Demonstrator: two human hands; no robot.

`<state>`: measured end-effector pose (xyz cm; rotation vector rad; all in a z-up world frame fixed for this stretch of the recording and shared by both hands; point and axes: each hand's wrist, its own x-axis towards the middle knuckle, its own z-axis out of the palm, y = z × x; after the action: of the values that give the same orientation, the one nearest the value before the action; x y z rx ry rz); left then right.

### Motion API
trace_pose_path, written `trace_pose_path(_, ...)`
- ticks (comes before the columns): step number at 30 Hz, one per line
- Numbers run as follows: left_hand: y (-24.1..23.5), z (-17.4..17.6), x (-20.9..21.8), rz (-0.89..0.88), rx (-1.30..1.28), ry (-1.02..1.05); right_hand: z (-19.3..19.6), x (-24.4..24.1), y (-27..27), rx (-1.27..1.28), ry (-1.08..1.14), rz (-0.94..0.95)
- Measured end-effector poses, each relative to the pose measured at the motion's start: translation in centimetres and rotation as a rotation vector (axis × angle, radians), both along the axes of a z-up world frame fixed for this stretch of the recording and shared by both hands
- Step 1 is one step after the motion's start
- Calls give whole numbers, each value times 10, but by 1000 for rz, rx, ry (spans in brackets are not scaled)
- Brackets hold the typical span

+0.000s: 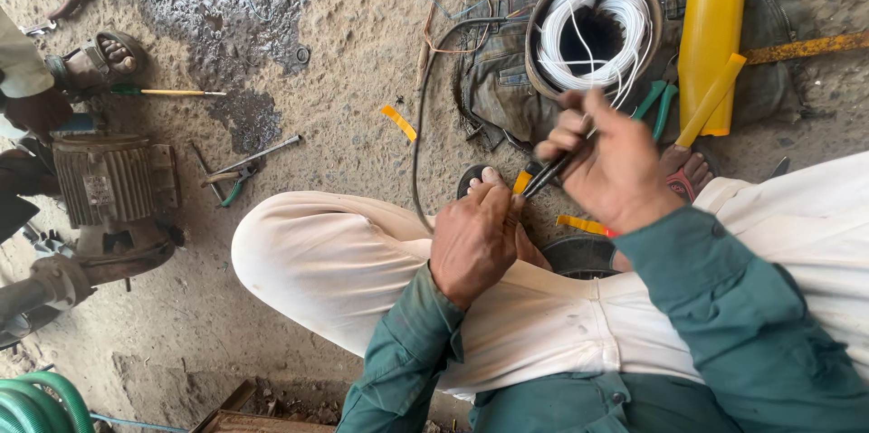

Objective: The person sits on the floor and repairs a black electrical cable by twisting exposed wires together and wrapping the connection with yellow electrical tape. The person uses pliers to strip the insulation and hands to twist and tape the wires.

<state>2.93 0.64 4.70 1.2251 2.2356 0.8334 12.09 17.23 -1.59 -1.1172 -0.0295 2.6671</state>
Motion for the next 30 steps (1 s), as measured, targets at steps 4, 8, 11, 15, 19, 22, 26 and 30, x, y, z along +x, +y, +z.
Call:
trace_pose_path(4, 2, 1, 0, -99, 247, -220, -12, -5, 2, 37, 222, -13)
trace_pose_path(8, 13, -5, 4, 73, -94, -130, -11, -6, -5, 32, 220, -29)
trace_pose_path(11, 16, -8, 5, 104, -178, -9, -8, -1, 0, 156, -149, -66)
trace_pose_path(15, 15, -7, 5, 28, -209, -120, -16, 5, 5, 132, -30, -137)
trace_pose_path(19, 24, -11, 5, -41, -201, -136, -25, 8, 6, 96, 132, -122)
trace_pose_path(22, 28, -11, 2, 32, -141, -190, -23, 8, 16, 148, 62, -41)
trace_pose_path(26, 26, -11, 3, 16, -215, -223, -20, 7, 28, 201, -104, 77)
trace_pose_path(30, 30, -7, -3, 63, -141, -256, -23, 9, 27, 246, -205, 42)
